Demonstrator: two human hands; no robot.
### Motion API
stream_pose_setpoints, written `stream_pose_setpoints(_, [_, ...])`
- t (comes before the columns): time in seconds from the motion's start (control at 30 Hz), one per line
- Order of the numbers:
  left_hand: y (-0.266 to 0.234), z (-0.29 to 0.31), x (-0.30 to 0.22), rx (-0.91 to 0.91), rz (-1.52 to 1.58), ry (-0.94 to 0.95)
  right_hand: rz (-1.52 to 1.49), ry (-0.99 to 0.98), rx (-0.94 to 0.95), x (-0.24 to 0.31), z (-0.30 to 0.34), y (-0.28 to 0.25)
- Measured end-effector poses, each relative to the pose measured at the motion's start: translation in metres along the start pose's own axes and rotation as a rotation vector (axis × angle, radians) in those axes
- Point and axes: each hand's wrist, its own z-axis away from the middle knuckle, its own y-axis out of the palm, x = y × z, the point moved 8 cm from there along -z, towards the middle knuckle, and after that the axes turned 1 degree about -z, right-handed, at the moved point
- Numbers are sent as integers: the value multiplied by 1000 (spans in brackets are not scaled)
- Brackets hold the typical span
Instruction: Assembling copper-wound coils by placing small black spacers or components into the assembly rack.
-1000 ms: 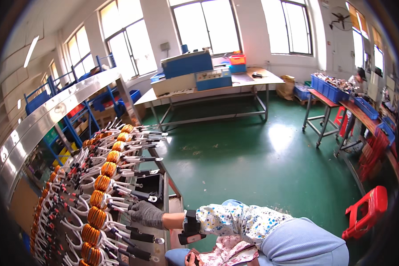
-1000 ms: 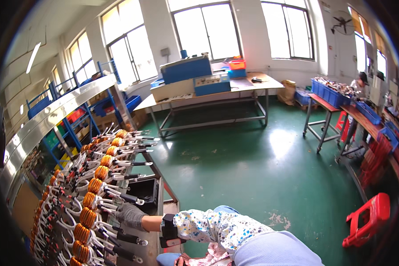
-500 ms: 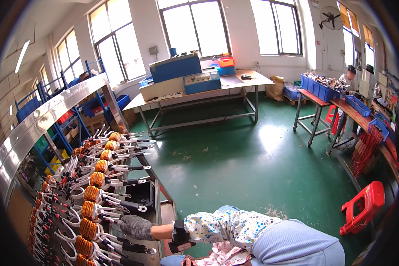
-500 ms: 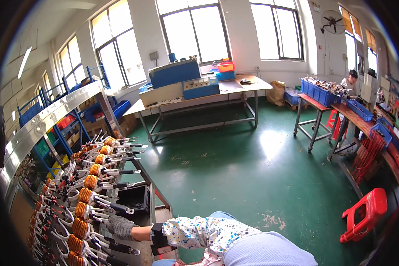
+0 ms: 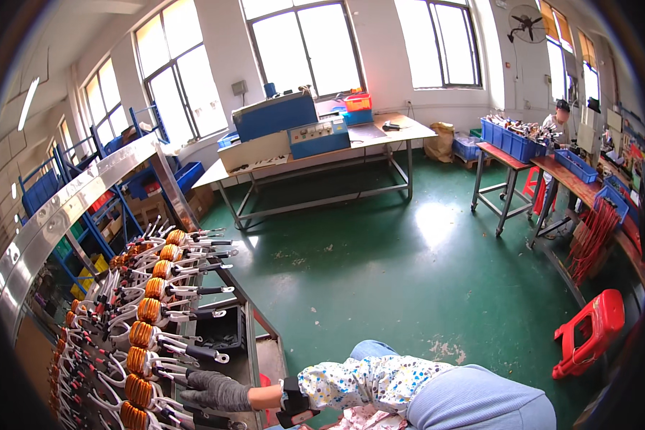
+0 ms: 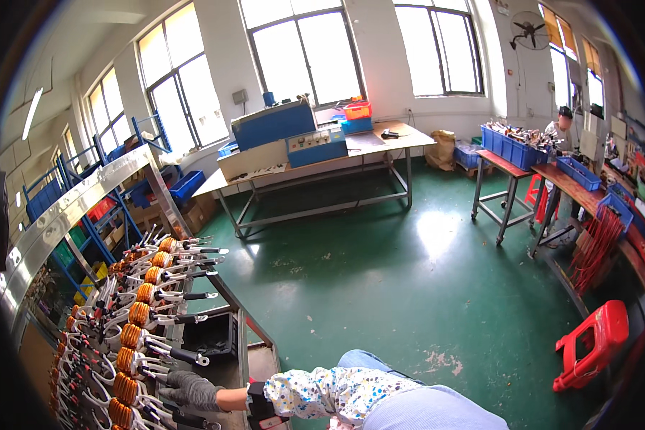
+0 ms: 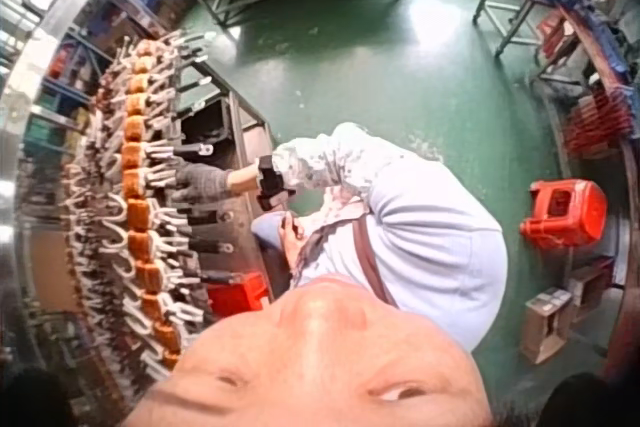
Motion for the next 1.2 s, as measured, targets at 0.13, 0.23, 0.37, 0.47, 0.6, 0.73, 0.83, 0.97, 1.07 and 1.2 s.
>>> stream_pose_setpoints(0.13, [-16, -42, 21, 404, -498, 364, 144, -85, -261, 1, 8, -24])
stream_pose_setpoints(0.23, [-10, -68, 20, 471, -499, 319, 63, -138, -325, -10, -3, -21])
stream_pose_setpoints(0.37, [2, -77, 4, 526, -458, 262, 14, -208, -272, 9, -4, -15])
stream_pose_setpoints(0.47, [17, -81, -12, 534, -398, 244, -28, -158, -261, 4, -3, -24])
stream_pose_setpoints(0.6, [19, -75, -26, 496, -284, 216, -110, -75, -198, -6, -3, -25])
stream_pose_setpoints(0.73, [24, -66, -34, 445, -145, 193, -190, 19, -107, -15, -4, -16])
stream_pose_setpoints(0.83, [23, -58, -39, 395, -35, 178, -234, 70, -46, -11, 3, -13])
stream_pose_setpoints(0.97, [28, -49, -52, 361, 83, 148, 333, -323, 167, 11, 84, -26])
stream_pose_setpoints(1.07, [44, -42, -54, 349, 168, 114, 677, -247, 329, -89, 154, -30])
stream_pose_setpoints(1.2, [58, -38, -54, 322, 274, 58, 642, 130, 407, -155, 215, -63])
